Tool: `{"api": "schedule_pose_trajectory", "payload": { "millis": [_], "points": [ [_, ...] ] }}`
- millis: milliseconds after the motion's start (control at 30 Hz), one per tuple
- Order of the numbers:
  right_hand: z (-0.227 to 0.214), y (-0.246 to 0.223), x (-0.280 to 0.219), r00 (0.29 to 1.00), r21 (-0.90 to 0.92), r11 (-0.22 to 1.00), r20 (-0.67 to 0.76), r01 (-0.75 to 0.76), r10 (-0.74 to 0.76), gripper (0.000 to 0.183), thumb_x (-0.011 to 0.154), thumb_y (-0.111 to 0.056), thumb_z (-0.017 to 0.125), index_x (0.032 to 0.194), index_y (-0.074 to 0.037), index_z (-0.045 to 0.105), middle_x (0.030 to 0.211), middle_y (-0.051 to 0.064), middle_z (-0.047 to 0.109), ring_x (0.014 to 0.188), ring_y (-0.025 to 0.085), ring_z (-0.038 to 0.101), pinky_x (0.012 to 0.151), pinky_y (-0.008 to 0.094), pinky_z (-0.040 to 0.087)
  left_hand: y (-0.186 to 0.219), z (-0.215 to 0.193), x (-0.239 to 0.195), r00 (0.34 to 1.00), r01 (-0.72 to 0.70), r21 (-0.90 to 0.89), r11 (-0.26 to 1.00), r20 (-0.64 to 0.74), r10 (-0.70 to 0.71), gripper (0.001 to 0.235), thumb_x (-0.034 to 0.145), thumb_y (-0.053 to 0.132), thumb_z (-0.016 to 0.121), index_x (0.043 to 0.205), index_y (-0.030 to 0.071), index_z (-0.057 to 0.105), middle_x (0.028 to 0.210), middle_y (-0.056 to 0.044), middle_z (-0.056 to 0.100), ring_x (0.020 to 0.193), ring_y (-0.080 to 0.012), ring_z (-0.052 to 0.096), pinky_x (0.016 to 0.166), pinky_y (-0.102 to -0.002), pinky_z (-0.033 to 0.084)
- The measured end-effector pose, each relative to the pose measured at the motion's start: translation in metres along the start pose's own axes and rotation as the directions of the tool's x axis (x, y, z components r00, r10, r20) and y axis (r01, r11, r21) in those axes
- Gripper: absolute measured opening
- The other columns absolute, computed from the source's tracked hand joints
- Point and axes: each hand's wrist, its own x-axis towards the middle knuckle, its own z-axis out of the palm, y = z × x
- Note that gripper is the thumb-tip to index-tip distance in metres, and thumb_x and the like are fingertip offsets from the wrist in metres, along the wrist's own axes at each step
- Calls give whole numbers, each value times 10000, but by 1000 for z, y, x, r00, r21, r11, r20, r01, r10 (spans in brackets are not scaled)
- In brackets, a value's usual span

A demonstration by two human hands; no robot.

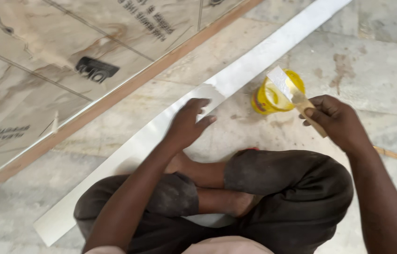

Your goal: The person sits on the floor and uses a wooden stick to scoop a white adhesive from a yellow container. They apply the adhesive to a long white strip laid on the tiled floor, spreading it evenly along the surface.

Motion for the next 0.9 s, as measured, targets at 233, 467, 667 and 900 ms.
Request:
{"api": "schedule_pose_trajectory", "payload": {
  "millis": [233,467,667,900],
  "points": [
    [-46,24,21,998,-268,962,-36,-53,45,259,966,-204,656,1199,-102,708,919,86,784,819,193,753,701,318,542,9,134,127,983,181,-234,955,58,-172,514,938,233,640,1395,17,547,1050,-133,717,760,-219,709,734,-344,571],
    [-35,40,53,1000,-669,743,-29,-15,-6,212,974,-289,632,1138,-233,753,868,84,775,776,284,732,696,440,538,27,172,123,993,106,-451,886,-3,-120,456,939,148,674,1354,4,549,960,-79,668,769,-122,681,655,-281,586],
    [5,79,78,955,-799,576,-5,175,-298,104,868,-151,638,902,-134,735,851,96,734,769,320,723,602,458,547,63,187,87,998,53,-414,909,7,-55,466,936,82,686,1367,18,520,921,-67,660,785,-119,670,712,-274,578],
    [33,100,74,919,-810,544,-14,221,-394,34,795,-131,685,780,-110,707,784,119,714,682,281,715,535,410,523,76,210,64,1000,-29,-433,901,-13,26,498,958,12,682,1413,15,479,920,-50,628,829,-101,626,758,-257,558]
  ]
}}
